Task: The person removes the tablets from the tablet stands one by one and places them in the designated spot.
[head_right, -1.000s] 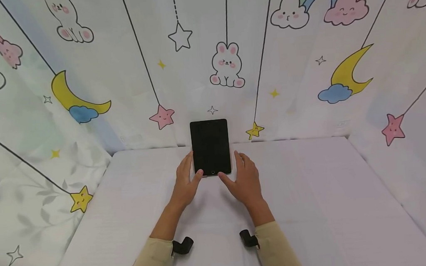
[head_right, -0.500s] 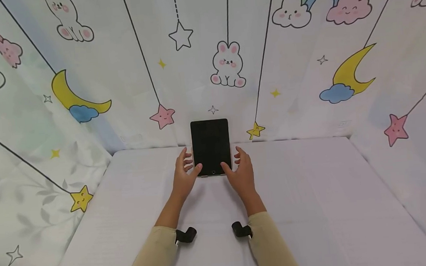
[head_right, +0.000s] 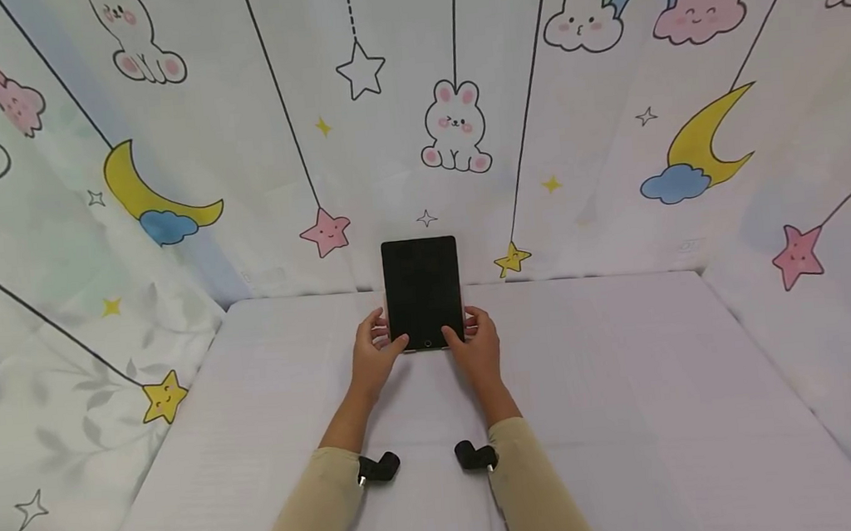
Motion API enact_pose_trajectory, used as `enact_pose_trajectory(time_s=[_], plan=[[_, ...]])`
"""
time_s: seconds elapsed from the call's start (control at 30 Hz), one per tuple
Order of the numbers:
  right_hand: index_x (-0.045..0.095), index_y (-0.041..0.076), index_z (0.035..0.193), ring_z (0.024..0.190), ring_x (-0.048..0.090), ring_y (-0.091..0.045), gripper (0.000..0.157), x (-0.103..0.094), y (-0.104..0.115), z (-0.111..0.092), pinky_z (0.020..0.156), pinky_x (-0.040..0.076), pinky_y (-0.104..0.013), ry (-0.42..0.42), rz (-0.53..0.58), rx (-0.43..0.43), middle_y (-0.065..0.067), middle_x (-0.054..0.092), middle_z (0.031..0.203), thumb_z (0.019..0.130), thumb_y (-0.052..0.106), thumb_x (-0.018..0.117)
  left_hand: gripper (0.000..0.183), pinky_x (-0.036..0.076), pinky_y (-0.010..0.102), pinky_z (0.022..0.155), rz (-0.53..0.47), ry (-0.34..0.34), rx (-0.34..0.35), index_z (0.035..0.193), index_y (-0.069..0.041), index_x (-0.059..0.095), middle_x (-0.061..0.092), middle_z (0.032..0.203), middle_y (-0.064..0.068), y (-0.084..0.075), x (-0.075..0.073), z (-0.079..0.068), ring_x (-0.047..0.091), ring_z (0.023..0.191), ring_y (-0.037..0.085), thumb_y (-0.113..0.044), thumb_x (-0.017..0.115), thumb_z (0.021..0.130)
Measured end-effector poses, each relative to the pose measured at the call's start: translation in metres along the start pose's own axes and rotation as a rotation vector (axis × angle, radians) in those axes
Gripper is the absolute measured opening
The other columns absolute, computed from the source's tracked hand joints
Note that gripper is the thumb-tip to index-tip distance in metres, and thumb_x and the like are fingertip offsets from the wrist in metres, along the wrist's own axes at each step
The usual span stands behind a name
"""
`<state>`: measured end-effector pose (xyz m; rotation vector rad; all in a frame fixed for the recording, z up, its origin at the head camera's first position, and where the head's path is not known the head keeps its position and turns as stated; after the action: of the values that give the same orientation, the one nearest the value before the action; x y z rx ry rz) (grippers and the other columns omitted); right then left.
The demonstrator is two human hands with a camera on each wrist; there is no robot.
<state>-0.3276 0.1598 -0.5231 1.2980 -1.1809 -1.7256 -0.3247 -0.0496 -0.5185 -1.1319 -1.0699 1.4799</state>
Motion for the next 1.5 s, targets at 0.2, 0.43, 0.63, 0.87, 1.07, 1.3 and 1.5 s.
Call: enact_pose_trajectory(time_s=[0.2, 0.43, 0.63, 0.87, 1.07, 1.3, 1.5], plan=[[0.05, 0.011, 0.134, 0.104, 0.053, -0.025, 0.055, 0.001, -0.002, 0.002, 0.095, 0.05, -0.042, -0.011, 0.032, 0.0, -0.013, 0.054, 0.115, 0.087, 0.025, 0.073, 0.062, 0.047, 0.046, 0.102, -0.005, 0.002, 0.008, 0.14, -0.009, 0.046, 0.048, 0.125, 0.013, 0.004, 0.003, 0.001, 0.049, 0.112, 0.029, -0.012, 0.074, 0.085], [0.053, 0.009, 0.13, 0.099, 0.052, -0.025, 0.052, 0.004, -0.005, 0.006, 0.09, 0.049, -0.039, -0.062, 0.068, -0.006, -0.012, 0.054, 0.11, 0.083, 0.011, 0.074, 0.06, 0.048, 0.045, 0.098, -0.027, -0.04, -0.002, 0.137, -0.008, 0.05, 0.051, 0.123, 0.014, 0.009, 0.004, 0.005, 0.05, 0.11, 0.029, 0.001, 0.072, 0.082], [0.052, 0.008, 0.13, 0.099, 0.048, -0.023, 0.054, 0.011, -0.006, 0.008, 0.088, 0.046, -0.037, -0.098, 0.04, -0.005, -0.011, 0.052, 0.109, 0.081, 0.0, 0.074, 0.055, 0.054, 0.035, 0.087, 0.038, -0.185, 0.003, 0.13, -0.012, 0.062, 0.061, 0.112, 0.009, 0.013, 0.002, 0.008, 0.059, 0.103, 0.022, 0.007, 0.068, 0.079], [0.052, 0.01, 0.128, 0.101, 0.049, -0.024, 0.054, 0.014, -0.005, 0.008, 0.089, 0.044, -0.037, -0.12, 0.031, -0.012, -0.009, 0.051, 0.106, 0.08, -0.002, 0.074, 0.051, 0.056, 0.031, 0.08, 0.031, -0.317, -0.002, 0.12, -0.013, 0.07, 0.066, 0.103, 0.009, 0.015, -0.001, 0.008, 0.063, 0.094, 0.022, 0.011, 0.068, 0.076], [0.051, 0.01, 0.129, 0.102, 0.048, -0.023, 0.055, 0.014, -0.008, 0.007, 0.089, 0.043, -0.037, -0.106, 0.021, 0.005, -0.009, 0.051, 0.108, 0.08, -0.002, 0.073, 0.051, 0.056, 0.038, 0.083, -0.003, -0.327, -0.014, 0.117, -0.014, 0.072, 0.067, 0.101, 0.011, 0.014, -0.002, 0.008, 0.064, 0.092, 0.025, 0.014, 0.068, 0.074], [0.051, 0.007, 0.13, 0.102, 0.049, -0.024, 0.055, 0.011, -0.007, 0.006, 0.089, 0.044, -0.038, -0.085, 0.074, -0.012, -0.011, 0.05, 0.109, 0.081, -0.006, 0.071, 0.054, 0.055, 0.034, 0.082, -0.057, -0.287, -0.013, 0.119, -0.014, 0.072, 0.067, 0.103, 0.013, 0.013, -0.001, 0.008, 0.063, 0.094, 0.026, 0.017, 0.067, 0.075], [0.048, 0.006, 0.132, 0.102, 0.049, -0.022, 0.056, 0.006, -0.005, 0.006, 0.089, 0.043, -0.035, -0.045, 0.147, -0.011, -0.011, 0.051, 0.111, 0.082, -0.007, 0.07, 0.054, 0.054, 0.027, 0.08, -0.104, -0.261, 0.004, 0.119, -0.013, 0.071, 0.066, 0.104, 0.015, 0.008, 0.001, 0.009, 0.062, 0.095, 0.026, 0.019, 0.066, 0.075]])
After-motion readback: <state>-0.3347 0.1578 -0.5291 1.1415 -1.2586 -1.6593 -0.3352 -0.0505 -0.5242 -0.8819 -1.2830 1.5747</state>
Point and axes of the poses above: each hand's wrist, its own z-axis towards the middle knuckle, its own x-axis out of the palm, y = z × x, the point moved 6 cm from there along z, towards the middle knuckle
